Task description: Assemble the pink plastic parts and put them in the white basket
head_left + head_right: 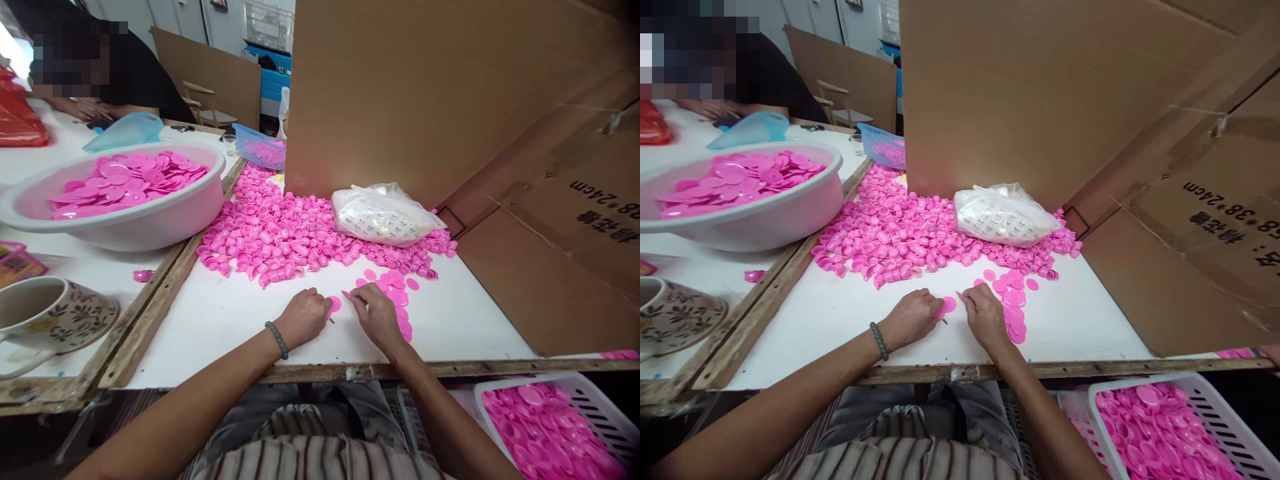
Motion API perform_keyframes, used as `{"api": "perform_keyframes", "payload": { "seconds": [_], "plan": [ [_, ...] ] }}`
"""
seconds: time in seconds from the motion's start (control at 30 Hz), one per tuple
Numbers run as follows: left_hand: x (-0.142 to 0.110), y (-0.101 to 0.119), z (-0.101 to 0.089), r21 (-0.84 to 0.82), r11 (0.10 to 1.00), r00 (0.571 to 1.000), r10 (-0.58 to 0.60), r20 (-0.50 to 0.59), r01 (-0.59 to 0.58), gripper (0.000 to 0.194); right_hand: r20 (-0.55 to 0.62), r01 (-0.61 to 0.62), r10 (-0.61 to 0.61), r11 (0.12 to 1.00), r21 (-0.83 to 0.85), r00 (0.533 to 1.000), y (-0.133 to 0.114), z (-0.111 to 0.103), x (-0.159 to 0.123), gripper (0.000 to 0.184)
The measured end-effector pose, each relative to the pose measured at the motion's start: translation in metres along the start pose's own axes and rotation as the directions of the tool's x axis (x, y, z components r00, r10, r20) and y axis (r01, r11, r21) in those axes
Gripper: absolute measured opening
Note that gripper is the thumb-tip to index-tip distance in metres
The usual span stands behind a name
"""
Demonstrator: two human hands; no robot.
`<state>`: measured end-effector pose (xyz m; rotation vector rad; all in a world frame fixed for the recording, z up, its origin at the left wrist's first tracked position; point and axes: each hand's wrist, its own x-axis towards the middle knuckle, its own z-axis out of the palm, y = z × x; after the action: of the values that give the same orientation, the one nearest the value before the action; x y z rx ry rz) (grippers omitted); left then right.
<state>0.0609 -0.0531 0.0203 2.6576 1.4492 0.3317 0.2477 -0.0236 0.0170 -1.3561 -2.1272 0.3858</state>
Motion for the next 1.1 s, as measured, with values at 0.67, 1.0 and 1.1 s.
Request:
{"api": "perform_keyframes", "payload": {
  "seconds": [0.67, 1.0, 1.1],
  "plan": [
    [-0.01, -0.038, 0.001, -0.528, 0.743, 0.889, -0.455, 0.054, 0.412, 0.03, 0.395, 0.145, -0.027, 0.952, -0.27, 0.918, -0.017, 0.016, -0.023, 0.013],
    [-0.039, -0.031, 0.0, -0.328, 0.924, 0.972, -0.23, -0.056, 0.199, 0.018, 0.431, 0.02, 0.054, 0.986, -0.166, 0.901, -0.009, -0.024, -0.035, 0.015],
    [-0.048, -0.035, -0.003, -0.327, 0.912, 0.958, -0.279, -0.058, 0.246, 0.017, 0.538, 0.011, 0.117, 0.973, -0.229, 0.835, -0.003, -0.068, -0.054, 0.018]
  ]
}}
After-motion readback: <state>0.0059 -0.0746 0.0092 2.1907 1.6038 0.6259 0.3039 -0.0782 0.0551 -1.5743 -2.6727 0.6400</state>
